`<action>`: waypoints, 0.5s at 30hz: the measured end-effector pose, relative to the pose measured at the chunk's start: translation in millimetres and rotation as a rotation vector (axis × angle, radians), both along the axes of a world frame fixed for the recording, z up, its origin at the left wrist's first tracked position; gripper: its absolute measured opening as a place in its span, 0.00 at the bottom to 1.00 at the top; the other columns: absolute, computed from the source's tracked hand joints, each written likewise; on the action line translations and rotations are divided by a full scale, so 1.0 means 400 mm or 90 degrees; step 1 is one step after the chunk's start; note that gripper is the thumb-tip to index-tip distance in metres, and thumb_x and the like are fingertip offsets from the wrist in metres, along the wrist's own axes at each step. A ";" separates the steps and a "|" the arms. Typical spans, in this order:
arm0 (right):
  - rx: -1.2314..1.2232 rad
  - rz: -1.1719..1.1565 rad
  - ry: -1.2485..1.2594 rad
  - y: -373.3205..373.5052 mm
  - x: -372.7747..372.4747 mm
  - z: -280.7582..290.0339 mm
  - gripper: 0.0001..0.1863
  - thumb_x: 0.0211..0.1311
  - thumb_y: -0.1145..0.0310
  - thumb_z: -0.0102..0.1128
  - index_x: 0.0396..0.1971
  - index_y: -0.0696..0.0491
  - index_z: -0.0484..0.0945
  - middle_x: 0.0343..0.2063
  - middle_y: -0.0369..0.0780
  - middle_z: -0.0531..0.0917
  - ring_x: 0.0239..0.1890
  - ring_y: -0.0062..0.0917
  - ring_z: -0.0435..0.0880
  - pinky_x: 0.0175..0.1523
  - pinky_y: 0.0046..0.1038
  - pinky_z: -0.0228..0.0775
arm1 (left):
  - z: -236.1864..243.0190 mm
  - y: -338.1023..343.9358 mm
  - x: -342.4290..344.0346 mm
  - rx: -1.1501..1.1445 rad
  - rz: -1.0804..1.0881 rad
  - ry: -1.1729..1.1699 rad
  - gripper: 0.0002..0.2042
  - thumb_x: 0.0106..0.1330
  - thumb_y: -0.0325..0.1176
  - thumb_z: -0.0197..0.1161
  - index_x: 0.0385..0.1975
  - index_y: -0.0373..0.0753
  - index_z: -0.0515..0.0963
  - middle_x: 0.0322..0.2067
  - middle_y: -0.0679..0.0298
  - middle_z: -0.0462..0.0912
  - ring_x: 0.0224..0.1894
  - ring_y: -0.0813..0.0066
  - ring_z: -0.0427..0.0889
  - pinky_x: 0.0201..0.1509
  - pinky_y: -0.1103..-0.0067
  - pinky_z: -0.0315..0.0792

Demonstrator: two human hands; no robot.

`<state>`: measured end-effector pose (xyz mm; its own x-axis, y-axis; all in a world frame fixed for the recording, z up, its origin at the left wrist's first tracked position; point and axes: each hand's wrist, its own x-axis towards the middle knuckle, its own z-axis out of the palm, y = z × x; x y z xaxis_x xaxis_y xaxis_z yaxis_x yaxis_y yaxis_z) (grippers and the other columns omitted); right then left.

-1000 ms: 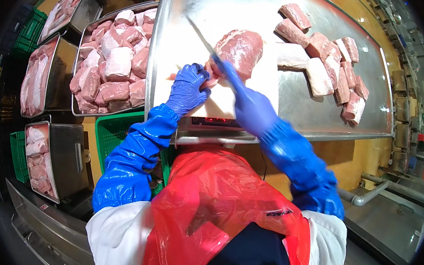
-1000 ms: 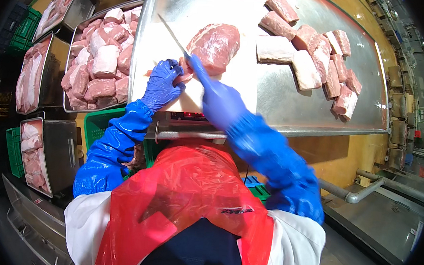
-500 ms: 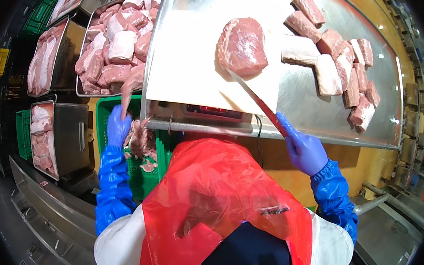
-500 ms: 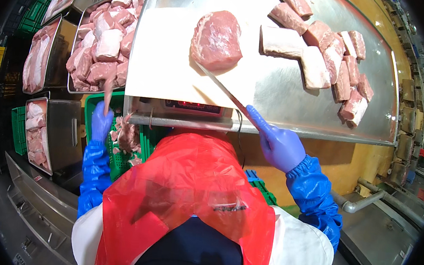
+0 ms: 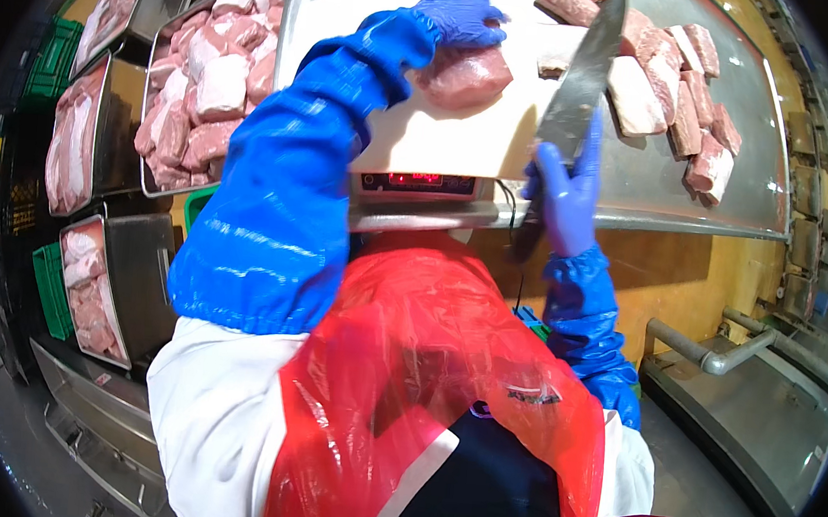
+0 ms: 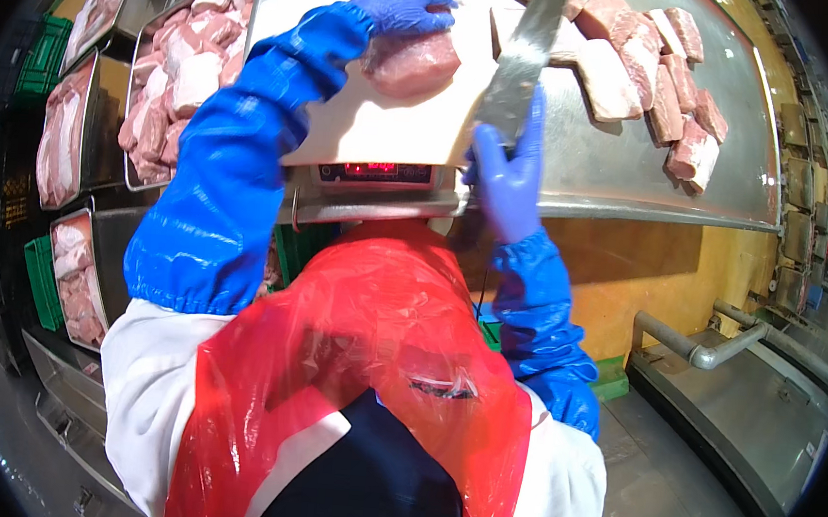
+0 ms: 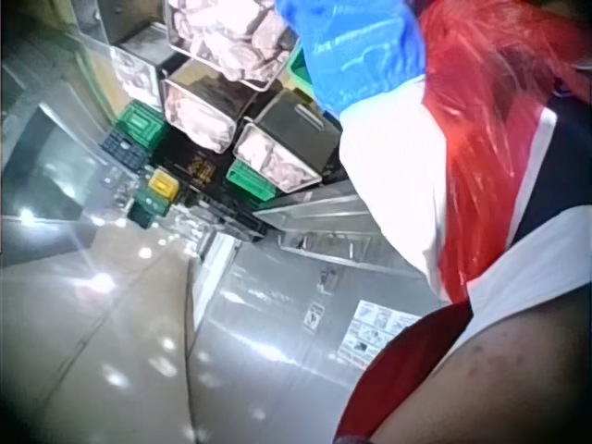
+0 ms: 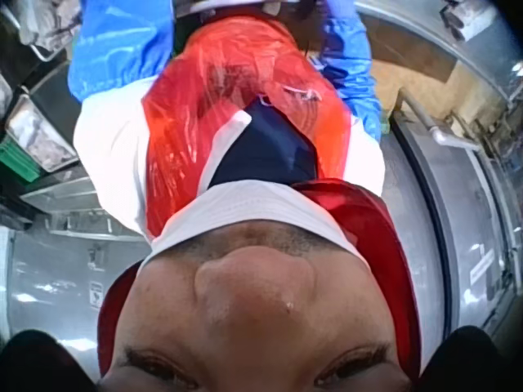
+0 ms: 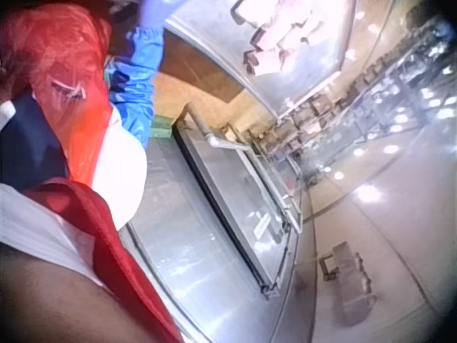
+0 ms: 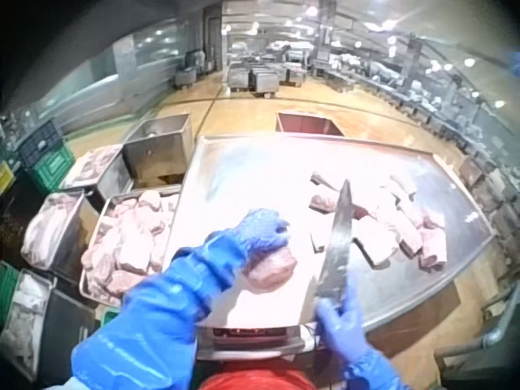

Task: The person cuts large pieces of raw meat into smaller portions using a knife on a stainless steel table. Trimmed fat and small offcuts are placed into a green basket, while the cut meat pieces are arranged on the table.

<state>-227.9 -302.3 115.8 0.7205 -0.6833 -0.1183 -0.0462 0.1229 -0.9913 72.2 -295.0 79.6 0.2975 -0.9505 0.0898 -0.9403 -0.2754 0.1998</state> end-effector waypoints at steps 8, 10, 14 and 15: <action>0.083 -0.019 -0.115 0.016 0.167 -0.105 0.40 0.69 0.76 0.51 0.76 0.44 0.46 0.33 0.38 0.79 0.25 0.17 0.76 0.27 0.21 0.73 | -0.118 0.346 -0.116 -0.258 0.225 0.153 0.11 0.72 0.35 0.54 0.44 0.36 0.78 0.38 0.48 0.82 0.40 0.46 0.83 0.47 0.62 0.77; 0.038 -0.014 -0.118 -0.018 0.265 -0.120 0.37 0.68 0.75 0.51 0.75 0.46 0.50 0.32 0.37 0.79 0.24 0.17 0.76 0.27 0.20 0.72 | -0.146 0.389 -0.210 -0.426 0.393 0.183 0.10 0.72 0.34 0.54 0.42 0.35 0.77 0.38 0.46 0.81 0.41 0.43 0.82 0.46 0.60 0.76; -0.031 0.123 -0.058 -0.128 0.365 -0.102 0.33 0.68 0.72 0.55 0.72 0.49 0.58 0.29 0.35 0.79 0.24 0.15 0.75 0.26 0.19 0.70 | -0.127 0.417 -0.219 -0.402 0.431 0.194 0.12 0.72 0.36 0.55 0.45 0.34 0.77 0.40 0.47 0.80 0.41 0.43 0.80 0.46 0.60 0.75; -0.068 0.151 -0.048 -0.102 0.340 -0.088 0.35 0.68 0.71 0.54 0.75 0.48 0.55 0.30 0.35 0.79 0.23 0.14 0.73 0.27 0.18 0.70 | -0.125 0.453 -0.218 -0.398 0.437 0.188 0.11 0.70 0.36 0.57 0.44 0.35 0.77 0.42 0.48 0.79 0.41 0.44 0.80 0.46 0.60 0.75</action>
<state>-91.8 -343.1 80.7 0.8663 -0.4995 0.0046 0.0124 0.0123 -0.9998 -14.9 -113.7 29.6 0.8605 -0.3681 0.3523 -0.5035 -0.5089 0.6982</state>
